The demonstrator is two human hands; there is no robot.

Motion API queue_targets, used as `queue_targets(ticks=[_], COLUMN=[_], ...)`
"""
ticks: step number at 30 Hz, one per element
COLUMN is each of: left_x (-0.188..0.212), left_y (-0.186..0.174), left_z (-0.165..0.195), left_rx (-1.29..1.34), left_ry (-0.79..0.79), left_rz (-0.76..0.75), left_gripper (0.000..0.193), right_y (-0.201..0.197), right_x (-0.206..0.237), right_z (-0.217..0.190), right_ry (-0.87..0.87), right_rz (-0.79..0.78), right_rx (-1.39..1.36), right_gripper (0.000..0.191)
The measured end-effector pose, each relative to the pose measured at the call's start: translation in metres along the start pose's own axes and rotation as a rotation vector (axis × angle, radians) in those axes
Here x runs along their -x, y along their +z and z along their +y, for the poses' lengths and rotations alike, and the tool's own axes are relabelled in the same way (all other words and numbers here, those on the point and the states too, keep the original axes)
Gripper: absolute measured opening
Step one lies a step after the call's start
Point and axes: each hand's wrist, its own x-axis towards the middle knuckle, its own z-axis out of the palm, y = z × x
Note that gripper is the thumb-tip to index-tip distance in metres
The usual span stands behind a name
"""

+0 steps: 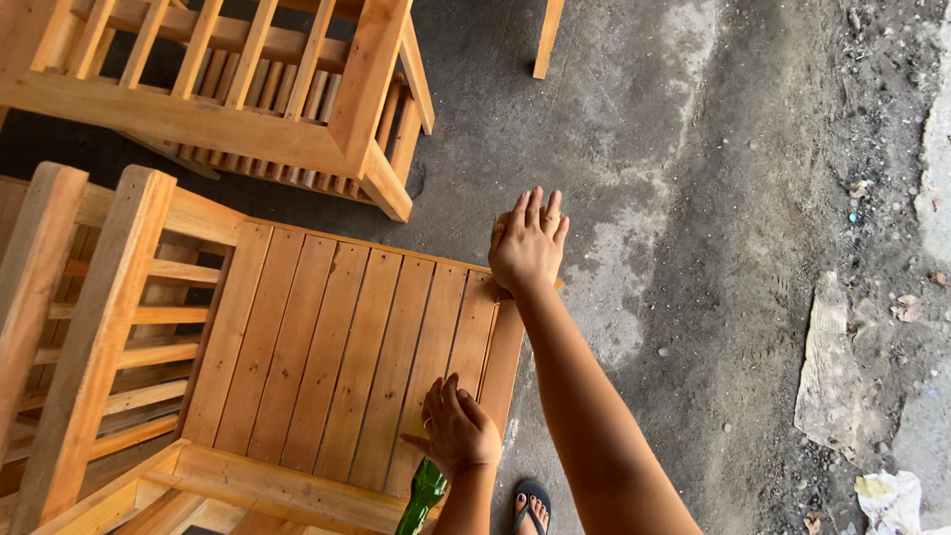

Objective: The person sands the wooden surfaces and edges of unfinished chair frames using sandpaper, running the paper along armrests, seat slats and rails. They move a green glass bottle aside on the seat to reach the wood underneath and continue sanding different parts of the chairs.

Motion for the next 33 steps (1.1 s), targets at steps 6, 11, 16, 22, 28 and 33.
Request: queue_targets(ticks=[6,11,16,22,28,33], left_x=[0.003,0.003,0.000,0.006,0.003,0.003], left_y=[-0.012,-0.006,-0.002,-0.015,-0.007,-0.002], left_z=[0.008,0.003,0.000,0.010,0.007,0.002], left_rx=[0.024,0.040,0.054,0.046,0.034,0.047], left_ry=[-0.074,-0.031,-0.009,-0.028,-0.016,0.043], left_rz=[-0.168,-0.084,-0.029,-0.109,-0.068,0.013], left_gripper=[0.047,0.044,0.045,0.044,0.043,0.043], right_y=[0.018,0.010,0.006,0.037,0.016,0.016], right_x=[0.132,0.065,0.005,0.148,0.033,0.045], right_z=[0.006,0.007,0.007,0.013,0.013,0.016], right_ry=[-0.147,-0.081,-0.028,-0.165,-0.076,-0.081], right_rz=[0.003,0.089,0.204,0.068,0.197,0.291], right_rx=[0.044,0.088,-0.053,-0.027,0.016,-0.069], right_gripper=[0.084,0.079,0.070,0.080,0.078,0.078])
